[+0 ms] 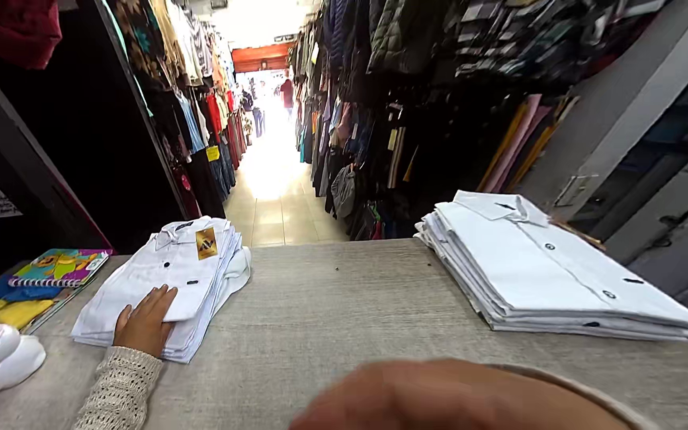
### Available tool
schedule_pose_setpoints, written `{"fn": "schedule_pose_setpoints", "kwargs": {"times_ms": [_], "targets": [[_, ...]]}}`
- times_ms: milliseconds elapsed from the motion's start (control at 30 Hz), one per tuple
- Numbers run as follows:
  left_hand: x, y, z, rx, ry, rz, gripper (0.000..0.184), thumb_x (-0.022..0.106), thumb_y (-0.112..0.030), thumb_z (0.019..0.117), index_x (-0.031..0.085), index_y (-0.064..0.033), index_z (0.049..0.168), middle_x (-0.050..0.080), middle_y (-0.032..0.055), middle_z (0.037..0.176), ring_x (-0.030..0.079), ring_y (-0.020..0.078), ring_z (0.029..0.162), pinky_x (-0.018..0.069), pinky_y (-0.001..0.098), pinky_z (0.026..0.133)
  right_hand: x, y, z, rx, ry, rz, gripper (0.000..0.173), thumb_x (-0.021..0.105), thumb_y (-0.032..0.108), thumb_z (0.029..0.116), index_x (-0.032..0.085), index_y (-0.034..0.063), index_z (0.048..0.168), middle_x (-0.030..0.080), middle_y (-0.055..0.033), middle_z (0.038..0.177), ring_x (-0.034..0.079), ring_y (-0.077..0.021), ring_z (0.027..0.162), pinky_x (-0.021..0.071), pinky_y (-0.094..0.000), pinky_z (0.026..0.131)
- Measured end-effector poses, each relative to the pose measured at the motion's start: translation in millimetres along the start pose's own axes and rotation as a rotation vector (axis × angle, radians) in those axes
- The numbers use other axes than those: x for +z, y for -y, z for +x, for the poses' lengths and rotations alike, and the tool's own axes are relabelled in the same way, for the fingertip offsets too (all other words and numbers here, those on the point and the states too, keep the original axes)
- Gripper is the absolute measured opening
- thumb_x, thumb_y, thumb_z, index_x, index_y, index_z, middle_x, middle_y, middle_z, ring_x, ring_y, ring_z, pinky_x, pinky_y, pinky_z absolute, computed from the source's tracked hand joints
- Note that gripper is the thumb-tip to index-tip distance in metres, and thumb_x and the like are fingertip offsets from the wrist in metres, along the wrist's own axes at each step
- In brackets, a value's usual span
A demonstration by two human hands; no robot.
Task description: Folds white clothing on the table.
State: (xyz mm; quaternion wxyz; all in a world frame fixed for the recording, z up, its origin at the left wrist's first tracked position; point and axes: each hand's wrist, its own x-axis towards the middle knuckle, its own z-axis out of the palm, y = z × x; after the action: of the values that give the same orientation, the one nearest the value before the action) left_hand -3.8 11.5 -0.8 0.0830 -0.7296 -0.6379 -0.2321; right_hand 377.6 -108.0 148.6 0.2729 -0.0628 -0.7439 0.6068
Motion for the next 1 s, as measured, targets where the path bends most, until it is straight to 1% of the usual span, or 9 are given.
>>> {"fn": "schedule_pose_setpoints", "kwargs": {"times_ms": [100, 233, 467, 533, 600, 667, 800, 900, 1000], "targets": [[-0.8, -5.5, 12.0, 0.110, -0.151, -0.144, 0.040, 0.058, 0.007, 0.0911, 0.067, 0.0035, 0.130, 0.064, 0.0237, 0.136, 0.057, 0.0461, 0.131, 0.0351, 0.0723, 0.108, -34.3, -37.8, -8.9, 0.147, -0.204, -0.004, 0.042, 0.057, 0.045, 0.1017, 0.062, 0.0150, 0.131, 0.065, -0.0008, 0.135, 0.065, -0.0163, 0.120, 0.0588, -0.0345, 0.094], [-10.4, -66.3, 18.8, 0.200, -0.252, -0.265, 0.032, 0.058, 0.000, 0.0912, 0.072, 0.0044, 0.119, 0.070, 0.0220, 0.126, 0.062, 0.0452, 0.125, 0.0404, 0.0707, 0.105, -70.1, -89.8, 5.0, 0.393, -0.586, 0.069, 0.030, 0.041, 0.027, 0.1062, 0.059, 0.0095, 0.123, 0.070, -0.0003, 0.121, 0.068, -0.0139, 0.111, 0.0586, -0.0330, 0.089], [22.6, -187.6, -12.4, 0.540, -0.333, -0.282, 0.026, 0.066, 0.000, 0.0850, 0.078, -0.0021, 0.107, 0.078, 0.0121, 0.109, 0.075, 0.0311, 0.105, 0.0562, 0.0597, 0.088, -108.7, -150.1, 9.7, 0.525, -0.811, 0.335, 0.057, 0.012, 0.043, 0.1120, 0.044, 0.0034, 0.136, 0.069, -0.0058, 0.107, 0.071, -0.0161, 0.091, 0.0592, -0.0349, 0.079], [39.5, -213.0, -25.0, 0.621, -0.272, -0.359, 0.026, 0.067, -0.001, 0.0829, 0.079, -0.0038, 0.106, 0.078, 0.0112, 0.107, 0.075, 0.0293, 0.104, 0.0566, 0.0585, 0.088, -114.0, -151.2, 5.8, 0.493, -0.909, 0.307, 0.042, 0.022, 0.031, 0.1138, 0.050, 0.0036, 0.130, 0.071, -0.0033, 0.096, 0.072, -0.0110, 0.082, 0.0601, -0.0293, 0.075], [46.2, -233.8, -36.7, 0.705, -0.118, -0.463, 0.027, 0.069, -0.006, 0.0862, 0.077, -0.0054, 0.112, 0.077, 0.0108, 0.113, 0.073, 0.0283, 0.110, 0.0553, 0.0582, 0.092, -120.8, -153.1, -1.7, 0.472, -1.062, 0.189, 0.017, 0.045, 0.008, 0.1079, 0.055, 0.0000, 0.119, 0.070, -0.0044, 0.088, 0.070, -0.0096, 0.075, 0.0599, -0.0270, 0.071], [40.0, -241.5, -41.2, 0.766, 0.078, -0.553, 0.028, 0.067, -0.015, 0.0952, 0.074, -0.0062, 0.121, 0.074, 0.0118, 0.122, 0.069, 0.0286, 0.118, 0.0518, 0.0578, 0.099, -130.2, -156.8, -14.4, 0.480, -1.102, 0.040, 0.025, 0.056, -0.002, 0.1000, 0.052, -0.0012, 0.125, 0.069, -0.0066, 0.091, 0.069, -0.0093, 0.075, 0.0592, -0.0263, 0.071], [23.9, -211.6, -3.7, 0.499, 0.140, -0.539, 0.030, 0.063, -0.007, 0.0952, 0.070, 0.0085, 0.119, 0.072, 0.0229, 0.120, 0.070, 0.0367, 0.114, 0.0537, 0.0475, 0.102, -152.2, -168.2, -35.9, 0.481, -1.082, -0.179, 0.061, 0.063, -0.003, 0.0948, 0.036, -0.0008, 0.150, 0.071, -0.0137, 0.105, 0.071, -0.0121, 0.083, 0.0591, -0.0293, 0.077], [25.7, -160.2, 46.8, 0.023, 0.358, -0.511, 0.037, 0.046, -0.006, 0.1049, 0.057, 0.0120, 0.136, 0.060, 0.0302, 0.136, 0.058, 0.0403, 0.129, 0.0415, 0.0452, 0.114, -160.6, -173.0, -44.7, 0.489, -1.059, -0.222, 0.057, 0.065, -0.002, 0.0931, 0.043, -0.0033, 0.145, 0.070, -0.0146, 0.114, 0.071, -0.0136, 0.090, 0.0586, -0.0301, 0.082], [44.8, -122.9, 75.7, -0.321, 0.396, -0.638, 0.038, 0.048, -0.010, 0.1065, 0.054, 0.0077, 0.139, 0.057, 0.0268, 0.140, 0.056, 0.0343, 0.132, 0.0407, 0.0442, 0.114, -162.0, -173.0, -43.8, 0.492, -1.071, -0.205, 0.053, 0.067, -0.002, 0.0917, 0.046, -0.0031, 0.140, 0.071, -0.0126, 0.110, 0.072, -0.0134, 0.088, 0.0594, -0.0299, 0.079]]}}
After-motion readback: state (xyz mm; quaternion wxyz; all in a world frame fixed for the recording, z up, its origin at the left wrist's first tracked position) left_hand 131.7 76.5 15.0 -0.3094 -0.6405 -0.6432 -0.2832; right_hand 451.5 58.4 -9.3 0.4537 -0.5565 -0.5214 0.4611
